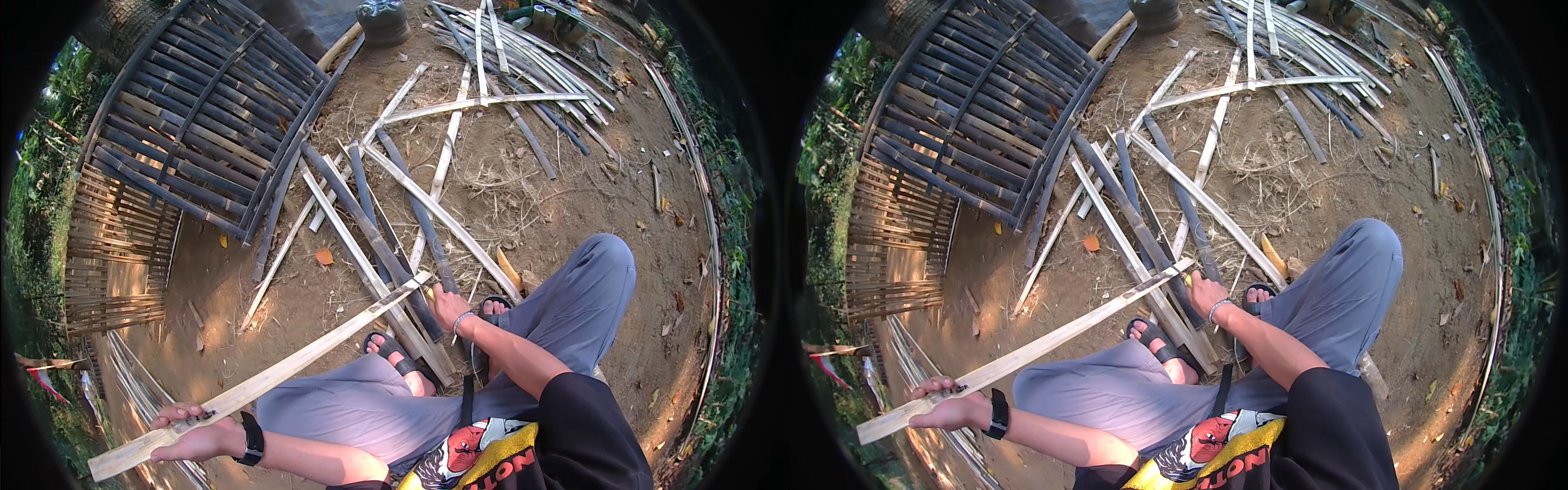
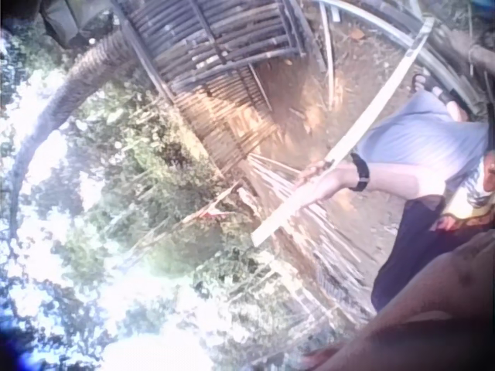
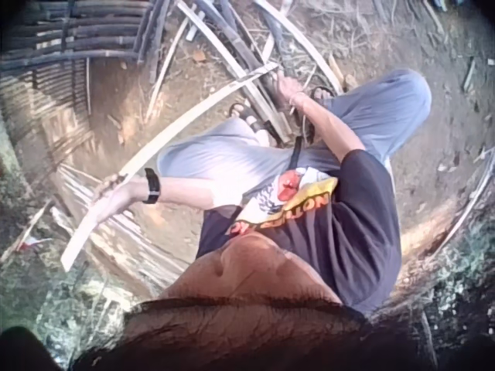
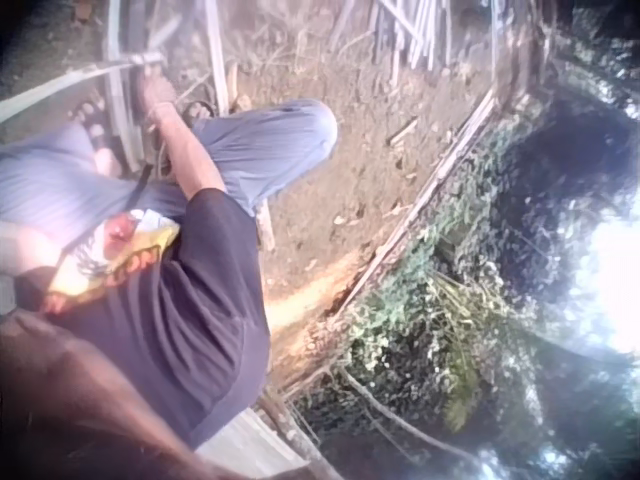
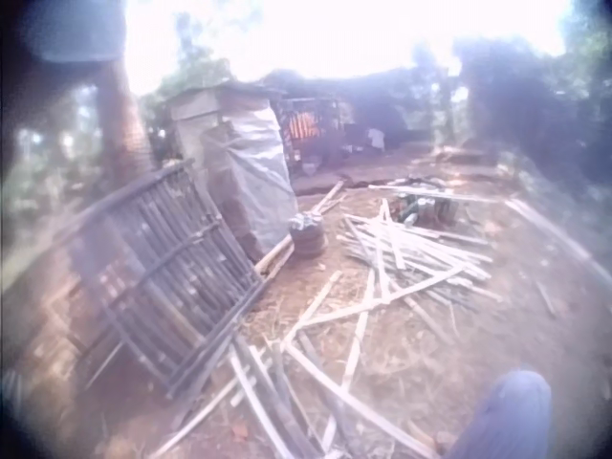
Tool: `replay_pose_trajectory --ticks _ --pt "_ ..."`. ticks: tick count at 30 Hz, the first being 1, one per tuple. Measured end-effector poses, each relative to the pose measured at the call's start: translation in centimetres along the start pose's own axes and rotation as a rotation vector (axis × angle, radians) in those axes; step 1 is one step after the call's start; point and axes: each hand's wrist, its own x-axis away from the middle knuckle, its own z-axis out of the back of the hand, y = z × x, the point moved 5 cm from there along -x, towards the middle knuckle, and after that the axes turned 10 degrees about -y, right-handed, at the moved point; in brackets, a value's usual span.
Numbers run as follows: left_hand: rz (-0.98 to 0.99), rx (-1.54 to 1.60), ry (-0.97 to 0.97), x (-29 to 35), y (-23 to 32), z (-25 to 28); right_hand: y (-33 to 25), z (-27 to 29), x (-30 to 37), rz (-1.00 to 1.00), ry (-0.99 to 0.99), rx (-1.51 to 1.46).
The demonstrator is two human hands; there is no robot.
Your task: The person uses a knife to peel and strip a piece of bamboo by hand.
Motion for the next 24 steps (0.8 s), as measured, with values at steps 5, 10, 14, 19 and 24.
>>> replay_pose_trajectory --ticks 5,10,14,19,24 --pt "-0.05 0.265 -0.275 -0.5 -0.3 0.0 -10.4 2.1 6.1 0.277 -0.089 -0.106" --pt "-0.054 0.616 -0.601 0.1 1.1 -0.7 -11.7 1.9 8.7 0.288 0.024 -0.038" --pt "-0.046 0.767 -0.675 0.4 1.1 -1.2 -8.6 0.9 6.5 0.178 -0.047 -0.042" --pt "-0.051 0.816 -0.713 0.3 1.0 -0.9 -10.5 0.4 7.7 0.135 -0.076 -0.093" --pt "-0.045 0.857 -0.726 0.3 0.9 -1.2 -11.2 1.1 8.4 0.178 -0.032 -0.13"
